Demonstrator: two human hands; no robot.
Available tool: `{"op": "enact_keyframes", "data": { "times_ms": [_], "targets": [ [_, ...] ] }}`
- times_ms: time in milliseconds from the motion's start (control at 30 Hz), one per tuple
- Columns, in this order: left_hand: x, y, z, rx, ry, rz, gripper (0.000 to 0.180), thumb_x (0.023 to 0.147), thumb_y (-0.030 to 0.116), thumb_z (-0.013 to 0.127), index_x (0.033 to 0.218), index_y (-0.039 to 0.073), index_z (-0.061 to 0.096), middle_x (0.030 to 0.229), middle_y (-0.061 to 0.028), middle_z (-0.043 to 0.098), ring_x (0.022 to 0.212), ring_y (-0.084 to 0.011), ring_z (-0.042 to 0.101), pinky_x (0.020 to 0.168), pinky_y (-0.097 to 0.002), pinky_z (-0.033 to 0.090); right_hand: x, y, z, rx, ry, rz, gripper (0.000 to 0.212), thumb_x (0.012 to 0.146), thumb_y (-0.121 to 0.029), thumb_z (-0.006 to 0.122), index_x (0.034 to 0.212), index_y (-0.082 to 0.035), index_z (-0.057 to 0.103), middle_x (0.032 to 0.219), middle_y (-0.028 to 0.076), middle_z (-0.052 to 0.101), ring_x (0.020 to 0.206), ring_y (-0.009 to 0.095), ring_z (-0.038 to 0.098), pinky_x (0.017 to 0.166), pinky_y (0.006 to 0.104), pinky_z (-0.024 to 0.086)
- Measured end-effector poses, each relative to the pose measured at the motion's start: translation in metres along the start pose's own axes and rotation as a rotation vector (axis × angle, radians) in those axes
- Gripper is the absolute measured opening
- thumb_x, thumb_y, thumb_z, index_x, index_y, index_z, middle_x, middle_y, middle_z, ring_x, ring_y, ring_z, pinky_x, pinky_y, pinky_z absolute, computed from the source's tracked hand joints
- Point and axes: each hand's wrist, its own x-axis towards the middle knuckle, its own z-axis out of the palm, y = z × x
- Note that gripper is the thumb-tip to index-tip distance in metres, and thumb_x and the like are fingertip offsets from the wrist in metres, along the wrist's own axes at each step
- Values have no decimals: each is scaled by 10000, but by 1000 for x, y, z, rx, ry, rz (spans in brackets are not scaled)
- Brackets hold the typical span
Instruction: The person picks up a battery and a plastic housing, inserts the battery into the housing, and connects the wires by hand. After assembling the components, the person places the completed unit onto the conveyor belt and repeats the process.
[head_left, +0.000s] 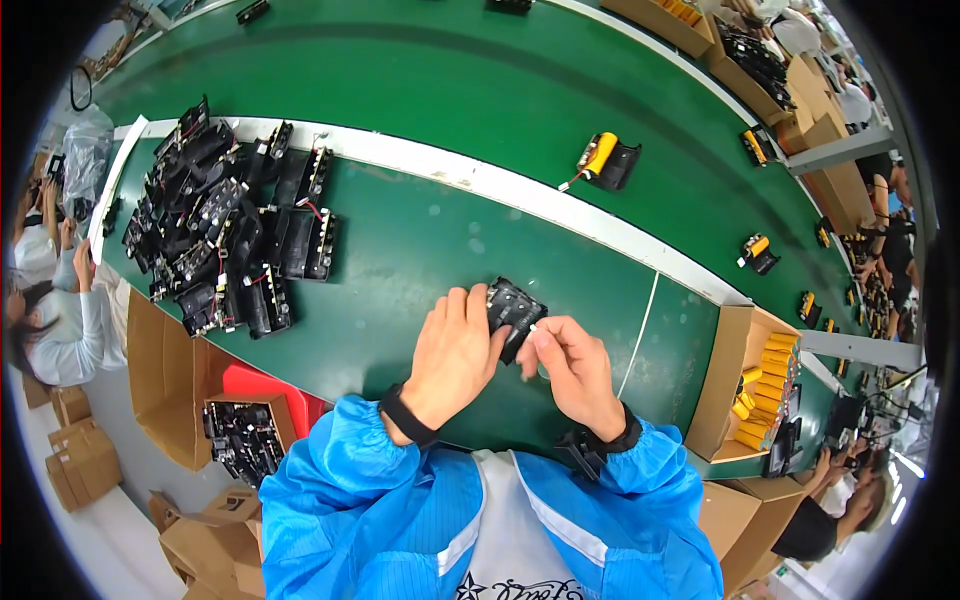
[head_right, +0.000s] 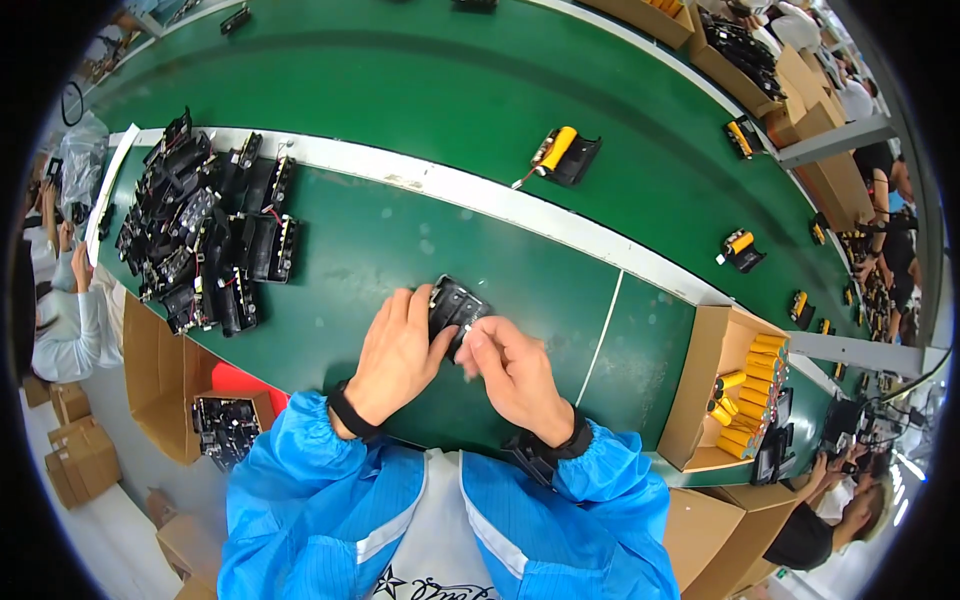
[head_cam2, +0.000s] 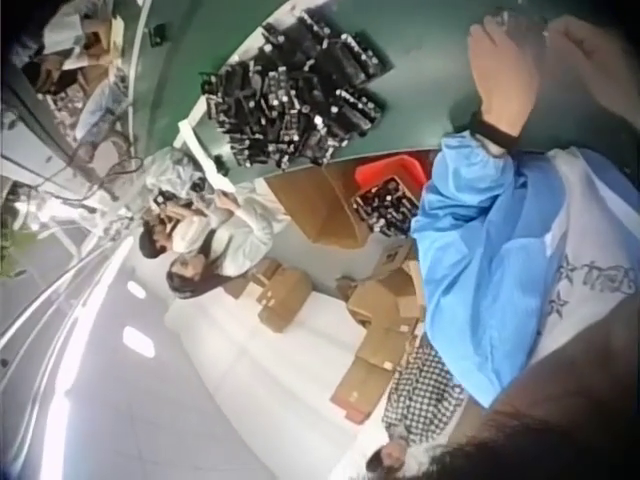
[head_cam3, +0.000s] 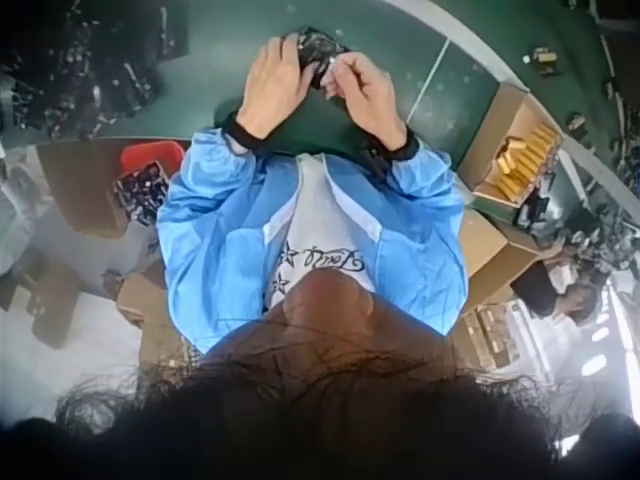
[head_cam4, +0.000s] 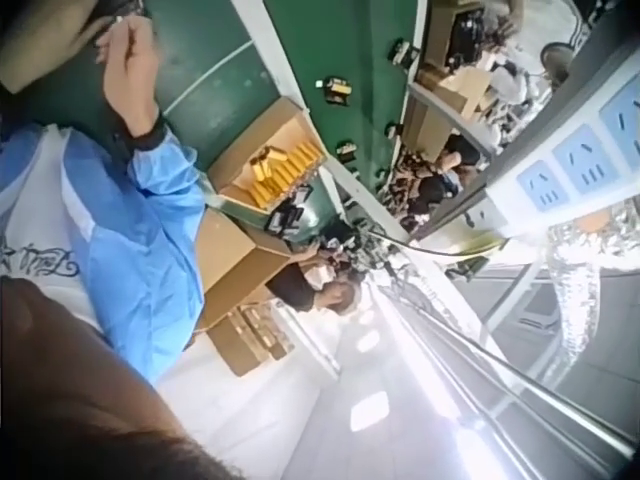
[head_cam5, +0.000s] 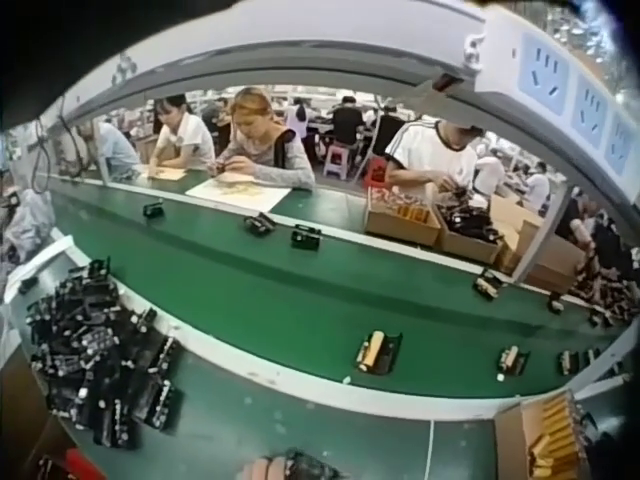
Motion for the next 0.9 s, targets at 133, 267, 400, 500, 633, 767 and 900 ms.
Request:
{"op": "enact_keyframes", "data": {
  "times_ms": [133,267,400,500,633,767,900],
  "targets": [
    [3,-8,-1,-47,-27,50,486,839,169,710,1195,-86,498,1019,-206,530,922,-373,545,788,-446,462,20,3,11,-453,156,-451,96,964,-101,593,961,-31,659,1207,149,606,1010,210,583,891,356,468],
    [5,-14,-3,-82,-20,114,455,833,141,703,1176,-73,495,1022,-196,524,924,-358,526,785,-433,442,39,7,18,-499,97,-272,92,903,-128,626,883,-84,703,1423,173,455,1305,366,320,1088,458,272],
    [4,-16,-8,-143,-135,64,507,835,89,687,1246,-93,452,1087,-236,508,988,-393,505,856,-435,435,42,8,24,-537,89,-232,105,897,-132,611,872,-89,704,1420,145,483,1308,365,298,1098,468,244],
    [4,-18,-6,-129,-123,71,496,840,100,683,1239,-88,455,1085,-226,506,987,-382,507,842,-425,434,42,6,23,-536,88,-197,80,898,-104,633,887,-90,711,1405,81,522,1310,316,333,1112,429,255],
    [4,-21,-8,-118,-103,102,476,836,93,674,1219,-92,459,1072,-220,508,978,-372,510,834,-421,435,46,1,27,-553,82,-165,85,891,-89,626,868,-86,708,1393,70,532,1290,317,350,1104,424,268],
    [5,-21,-8,-54,-126,117,455,824,70,665,1196,-97,463,1054,-216,511,967,-361,512,833,-419,435,54,-5,25,-581,34,-102,73,868,-64,634,848,-76,703,1362,61,553,1259,315,374,1087,419,296],
    [5,-17,-9,-31,-112,89,435,826,63,649,1182,-104,463,1032,-216,513,960,-357,514,827,-416,437,58,-11,33,-629,91,-44,47,840,-46,650,836,-62,694,1318,58,578,1226,310,404,1052,414,338]
  ]
}}
